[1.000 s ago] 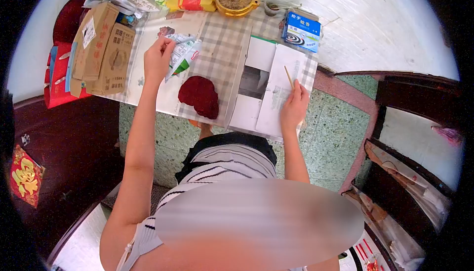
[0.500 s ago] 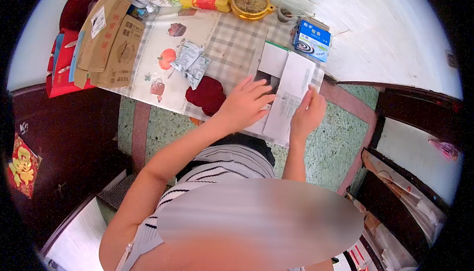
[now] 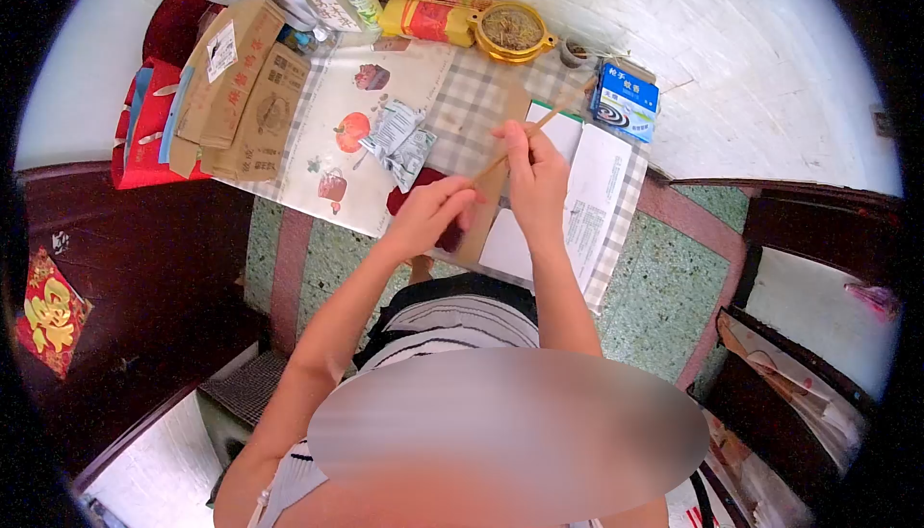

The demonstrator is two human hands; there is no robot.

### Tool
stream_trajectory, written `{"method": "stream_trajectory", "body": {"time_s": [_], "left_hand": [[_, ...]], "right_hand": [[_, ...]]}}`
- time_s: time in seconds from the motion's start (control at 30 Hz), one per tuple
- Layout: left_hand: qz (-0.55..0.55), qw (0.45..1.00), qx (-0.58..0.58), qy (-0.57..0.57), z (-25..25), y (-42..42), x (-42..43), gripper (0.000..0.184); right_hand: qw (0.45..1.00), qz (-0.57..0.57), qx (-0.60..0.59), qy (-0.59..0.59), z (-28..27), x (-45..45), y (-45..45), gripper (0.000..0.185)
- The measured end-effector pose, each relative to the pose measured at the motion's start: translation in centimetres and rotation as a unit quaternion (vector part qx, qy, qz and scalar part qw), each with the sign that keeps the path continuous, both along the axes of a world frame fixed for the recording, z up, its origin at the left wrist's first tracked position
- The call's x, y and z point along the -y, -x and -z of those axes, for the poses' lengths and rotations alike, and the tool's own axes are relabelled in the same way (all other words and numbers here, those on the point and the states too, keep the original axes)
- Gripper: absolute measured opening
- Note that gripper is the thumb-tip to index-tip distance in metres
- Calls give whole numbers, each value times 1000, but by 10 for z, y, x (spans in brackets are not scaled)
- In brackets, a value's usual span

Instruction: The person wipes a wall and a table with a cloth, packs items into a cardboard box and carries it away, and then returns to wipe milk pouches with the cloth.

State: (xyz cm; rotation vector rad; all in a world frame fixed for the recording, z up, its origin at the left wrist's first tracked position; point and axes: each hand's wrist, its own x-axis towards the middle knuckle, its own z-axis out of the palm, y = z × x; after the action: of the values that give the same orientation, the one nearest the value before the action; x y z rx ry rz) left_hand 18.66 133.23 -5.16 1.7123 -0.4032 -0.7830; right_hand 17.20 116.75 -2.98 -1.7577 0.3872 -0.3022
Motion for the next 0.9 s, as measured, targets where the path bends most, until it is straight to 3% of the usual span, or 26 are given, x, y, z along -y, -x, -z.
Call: {"method": "stream_trajectory", "body": {"time_s": [0.07,0.23,0.27,0.4,0.43,0.47,0.57,0.6,0.63,0.67,0.7,0.77,0.8,0.87,0.9], "left_hand": [[-32,999,5,9,5,1,-10,24],[-117,993,5,2,12,-4,-36,23],[-110,993,47,-20,22,-7,-45,22],[-142,987,39,-67,45,-9,-66,22],[-157,977,66,-125,56,-9,-71,23],[-171,964,93,-183,66,-9,-75,25],[-192,962,69,-178,85,-7,-76,36],[-190,963,68,-179,90,-4,-74,36],[-203,925,222,-232,94,-1,-68,42],[-210,861,370,-278,98,2,-62,47],[-211,877,360,-238,82,5,-50,50],[-196,886,386,-169,44,15,-20,49],[-164,902,379,-128,25,27,-5,47],[-70,861,504,-19,1,48,24,38],[17,877,474,72,-4,56,36,38]], "right_hand": [[1000,7,-18,-23,2,4,-3,26],[974,39,-10,-224,8,28,-2,19],[974,41,-16,-221,7,36,1,18],[984,75,-9,-158,23,50,14,19],[984,78,-11,-160,26,50,20,19],[989,75,-34,-121,30,51,26,19],[993,65,-81,-53,55,56,51,24],[989,54,-105,93,62,54,61,28],[962,41,-128,237,71,53,72,32],[939,-2,-166,300,82,52,82,45],[939,-1,-167,300,82,48,88,45],[893,4,-115,434,81,36,99,53],[891,-25,-143,430,88,38,105,69],[864,5,-171,473,95,36,105,77],[833,35,-201,514,97,36,109,85]]}}
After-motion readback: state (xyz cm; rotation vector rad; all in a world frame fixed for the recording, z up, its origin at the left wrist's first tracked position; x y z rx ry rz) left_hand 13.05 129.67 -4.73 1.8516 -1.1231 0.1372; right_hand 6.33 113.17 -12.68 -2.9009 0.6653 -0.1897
